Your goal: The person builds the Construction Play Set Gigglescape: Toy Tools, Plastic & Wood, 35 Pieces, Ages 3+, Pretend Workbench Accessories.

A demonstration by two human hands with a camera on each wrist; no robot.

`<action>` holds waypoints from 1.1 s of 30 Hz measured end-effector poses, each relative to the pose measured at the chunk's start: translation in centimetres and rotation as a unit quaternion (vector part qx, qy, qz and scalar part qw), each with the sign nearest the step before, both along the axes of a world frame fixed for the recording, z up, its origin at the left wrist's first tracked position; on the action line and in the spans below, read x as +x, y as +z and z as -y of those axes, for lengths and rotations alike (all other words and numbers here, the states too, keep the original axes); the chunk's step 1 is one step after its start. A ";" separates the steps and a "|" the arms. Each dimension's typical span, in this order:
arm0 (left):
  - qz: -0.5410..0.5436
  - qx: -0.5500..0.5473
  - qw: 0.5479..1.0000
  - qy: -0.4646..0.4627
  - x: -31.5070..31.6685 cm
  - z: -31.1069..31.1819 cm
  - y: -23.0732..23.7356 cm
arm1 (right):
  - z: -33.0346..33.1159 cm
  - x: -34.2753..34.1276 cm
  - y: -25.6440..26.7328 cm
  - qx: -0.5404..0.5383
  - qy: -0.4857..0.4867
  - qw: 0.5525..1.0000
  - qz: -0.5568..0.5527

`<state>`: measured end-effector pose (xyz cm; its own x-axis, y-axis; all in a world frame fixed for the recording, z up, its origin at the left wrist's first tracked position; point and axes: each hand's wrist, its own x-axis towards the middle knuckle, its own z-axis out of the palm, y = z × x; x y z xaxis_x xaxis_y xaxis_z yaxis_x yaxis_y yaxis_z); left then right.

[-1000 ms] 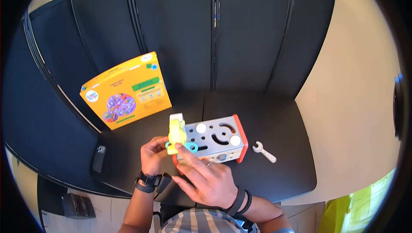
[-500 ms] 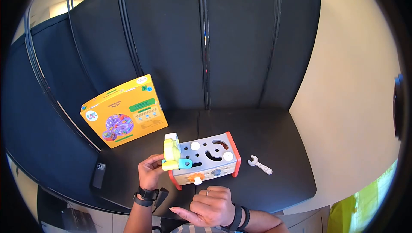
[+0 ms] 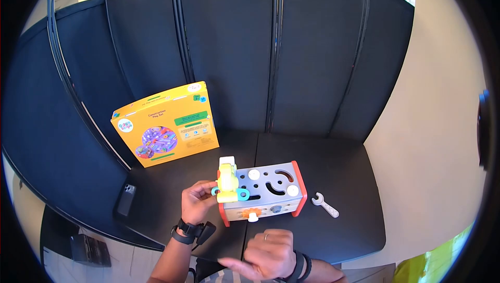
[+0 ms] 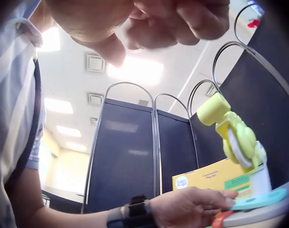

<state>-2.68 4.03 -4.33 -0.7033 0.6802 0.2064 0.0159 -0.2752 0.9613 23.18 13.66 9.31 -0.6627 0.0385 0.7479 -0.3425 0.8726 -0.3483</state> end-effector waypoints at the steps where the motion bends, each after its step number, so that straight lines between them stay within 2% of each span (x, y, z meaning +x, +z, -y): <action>1: 0.003 -0.002 1.000 0.001 0.2 0.1 0.0 | 0.1 -0.8 -0.8 -0.009 -0.025 0.999 -0.021; 2: 0.006 -0.002 1.000 -0.002 0.2 0.0 0.3 | 0.2 -1.8 -1.0 -0.017 -0.051 0.998 -0.042; 4: 0.012 -0.006 1.000 -0.001 -0.1 0.0 0.6 | 0.0 -2.5 -0.2 0.032 -0.112 0.993 -0.002; 6: -0.009 -0.018 1.000 -0.011 -0.3 0.3 0.1 | -0.2 -2.7 0.4 0.028 -0.114 0.991 0.056; 8: -0.027 -0.033 0.999 -0.008 -0.1 0.4 0.5 | -1.4 -1.4 -1.3 -0.009 -0.001 0.999 0.038; 10: -0.047 -0.011 0.999 -0.002 0.3 0.2 1.2 | -1.3 -0.5 -0.2 -0.062 0.039 0.997 0.010; 12: -0.013 -0.015 1.000 -0.002 0.5 0.1 1.5 | -0.9 -1.8 -0.9 -0.063 -0.026 0.997 -0.041; 14: 0.001 -0.006 1.000 -0.002 0.3 0.0 1.3 | -0.1 -3.8 -0.8 -0.112 -0.103 0.984 -0.090; 21: 0.005 -0.013 1.000 -0.004 0.5 0.0 1.7 | -3.2 -0.1 -2.9 -0.055 0.046 0.995 0.069; 24: 0.019 -0.039 0.999 -0.008 0.4 0.2 1.7 | -1.8 -1.1 -1.7 -0.049 -0.005 0.997 0.058; 26: 0.011 -0.021 1.000 -0.012 0.3 0.1 1.5 | -0.6 -4.4 -1.0 -0.133 -0.083 0.984 -0.080; 27: 0.008 -0.026 1.000 -0.013 0.3 0.2 1.8 | -0.6 -4.3 -0.9 -0.133 -0.081 0.985 -0.079; 32: -0.021 -0.062 0.998 -0.013 -0.2 0.4 1.8 | -2.3 -1.5 0.0 -0.083 0.056 0.992 0.083; 33: -0.064 -0.090 0.994 -0.006 -0.3 0.4 2.2 | -2.6 -1.1 0.0 -0.082 0.057 0.992 0.081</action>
<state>-3.00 3.62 -2.17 -0.6704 0.7229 0.1675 0.1388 -0.0996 0.9853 22.11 16.29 9.33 -0.7810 0.0683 0.6208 -0.3632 0.7590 -0.5404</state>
